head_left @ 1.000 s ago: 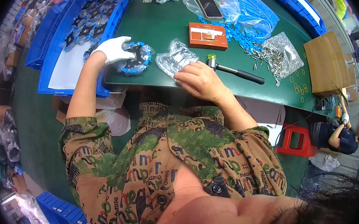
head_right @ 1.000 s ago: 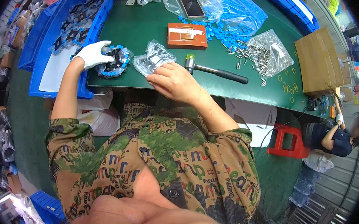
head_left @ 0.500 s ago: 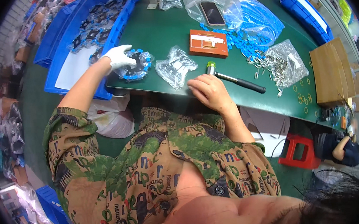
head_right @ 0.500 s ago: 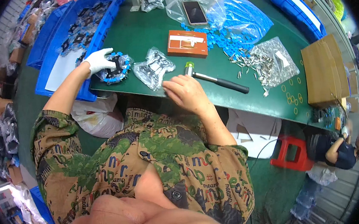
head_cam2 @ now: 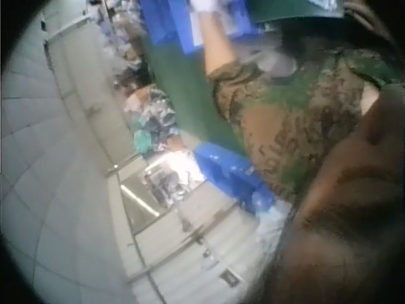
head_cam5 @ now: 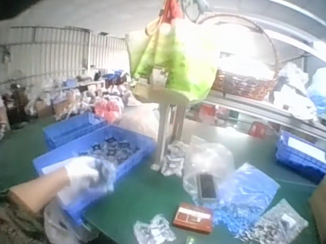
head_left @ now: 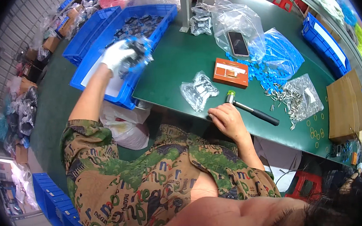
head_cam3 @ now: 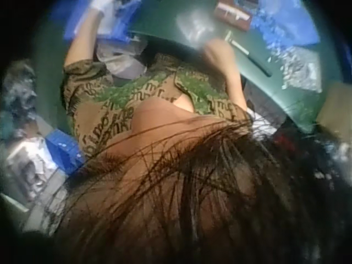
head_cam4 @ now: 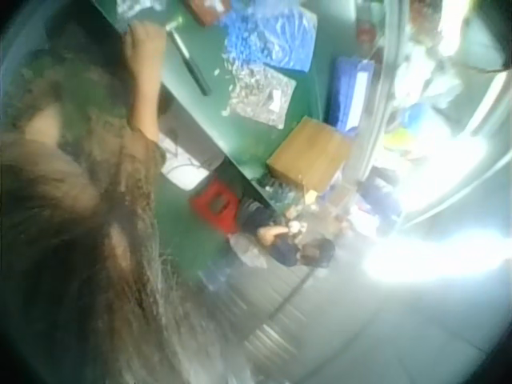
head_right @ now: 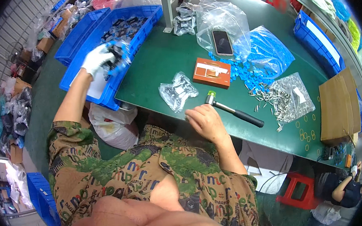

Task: The person assembles small hardware components at a workbench. They pick up black plastic parts and blue plastic pieces, insert metal pins into the plastic parts, and use a hammer to secure the pins. The person handles the components one at a time, placing the assembled units into a blue bin.

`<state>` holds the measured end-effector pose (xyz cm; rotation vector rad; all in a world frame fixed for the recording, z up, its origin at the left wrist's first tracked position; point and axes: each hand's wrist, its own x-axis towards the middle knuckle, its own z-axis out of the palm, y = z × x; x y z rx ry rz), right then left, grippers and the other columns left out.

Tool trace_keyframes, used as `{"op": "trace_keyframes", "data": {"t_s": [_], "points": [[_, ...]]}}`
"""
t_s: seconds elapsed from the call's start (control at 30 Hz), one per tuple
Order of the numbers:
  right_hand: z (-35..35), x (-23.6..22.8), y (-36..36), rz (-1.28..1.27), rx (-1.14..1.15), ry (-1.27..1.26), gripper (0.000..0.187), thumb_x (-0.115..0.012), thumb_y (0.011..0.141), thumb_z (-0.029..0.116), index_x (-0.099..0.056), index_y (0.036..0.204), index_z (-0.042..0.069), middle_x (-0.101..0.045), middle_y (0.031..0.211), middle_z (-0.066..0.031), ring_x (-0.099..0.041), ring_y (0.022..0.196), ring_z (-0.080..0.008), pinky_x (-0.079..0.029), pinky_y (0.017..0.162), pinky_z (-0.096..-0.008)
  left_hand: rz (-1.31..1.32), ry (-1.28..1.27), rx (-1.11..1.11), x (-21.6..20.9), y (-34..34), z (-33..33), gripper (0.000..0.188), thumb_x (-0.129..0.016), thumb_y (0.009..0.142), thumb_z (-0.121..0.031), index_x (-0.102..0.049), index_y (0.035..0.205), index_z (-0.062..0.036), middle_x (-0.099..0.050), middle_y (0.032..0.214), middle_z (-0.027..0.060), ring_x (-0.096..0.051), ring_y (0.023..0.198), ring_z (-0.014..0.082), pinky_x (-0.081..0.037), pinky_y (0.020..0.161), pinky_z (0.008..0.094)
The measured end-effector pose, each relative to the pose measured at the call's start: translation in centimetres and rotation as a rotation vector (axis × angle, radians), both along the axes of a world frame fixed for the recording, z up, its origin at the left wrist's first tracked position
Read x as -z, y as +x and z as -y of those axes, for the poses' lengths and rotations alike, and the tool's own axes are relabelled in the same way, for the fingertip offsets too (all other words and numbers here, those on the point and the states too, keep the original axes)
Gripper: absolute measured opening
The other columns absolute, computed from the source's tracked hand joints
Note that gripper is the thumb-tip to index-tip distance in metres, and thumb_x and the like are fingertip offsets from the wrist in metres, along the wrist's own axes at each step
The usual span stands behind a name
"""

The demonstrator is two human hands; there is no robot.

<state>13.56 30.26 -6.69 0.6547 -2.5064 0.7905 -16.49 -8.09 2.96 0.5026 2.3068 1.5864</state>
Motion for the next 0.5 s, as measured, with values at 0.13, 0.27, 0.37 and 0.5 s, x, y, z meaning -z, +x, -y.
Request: {"op": "trace_keyframes", "data": {"t_s": [0.13, 0.27, 0.37, 0.5], "points": [[0.8, -0.3, -0.1, -0.005, 0.028, 0.007, 0.019, -0.074, 0.087, 0.009, -0.07, 0.105, 0.006, -0.066, 0.087, -0.0084, -0.064, 0.084, -0.0291, -0.05, 0.08, -0.0412, -0.087, -0.096, -0.359, 1.6, -7.1, 9.7, 0.032, -0.076, 0.085, -0.017, -0.073, 0.116, -0.0083, -0.074, 0.098, 0.0023, -0.066, 0.082, 0.0115, -0.051, 0.072, 0.0282], [1.1, -0.9, -0.2, 0.025, 0.044, 0.033, 0.017, -0.074, 0.088, 0.009, -0.07, 0.105, 0.007, -0.065, 0.085, -0.0077, -0.063, 0.081, -0.0288, -0.049, 0.078, -0.0406, 0.043, -0.355, -0.481, 7.0, -12.0, 17.1, 0.031, -0.082, 0.077, -0.017, -0.077, 0.105, -0.0039, -0.074, 0.089, 0.0031, -0.065, 0.075, 0.0126, -0.05, 0.066, 0.0299], [1.6, -1.6, -0.2, 0.051, 0.043, 0.043, 0.017, -0.073, 0.088, 0.009, -0.07, 0.104, 0.007, -0.063, 0.084, -0.0079, -0.063, 0.08, -0.0295, -0.049, 0.077, -0.0411, 0.118, -0.301, -0.561, 10.9, -13.9, 20.2, 0.04, -0.086, 0.074, -0.019, -0.077, 0.108, 0.0002, -0.077, 0.096, 0.0087, -0.071, 0.084, 0.02, -0.054, 0.075, 0.0346], [1.9, -2.2, -0.4, 0.119, 0.097, 0.072, 0.013, -0.073, 0.089, 0.009, -0.071, 0.101, 0.005, -0.065, 0.085, -0.0101, -0.063, 0.082, -0.0316, -0.05, 0.076, -0.0423, 0.26, -0.479, -0.561, 13.9, -15.8, 19.3, 0.061, -0.09, 0.071, -0.03, -0.074, 0.125, -0.0057, -0.072, 0.126, 0.0125, -0.065, 0.116, 0.0281, -0.047, 0.1, 0.0406]]}}
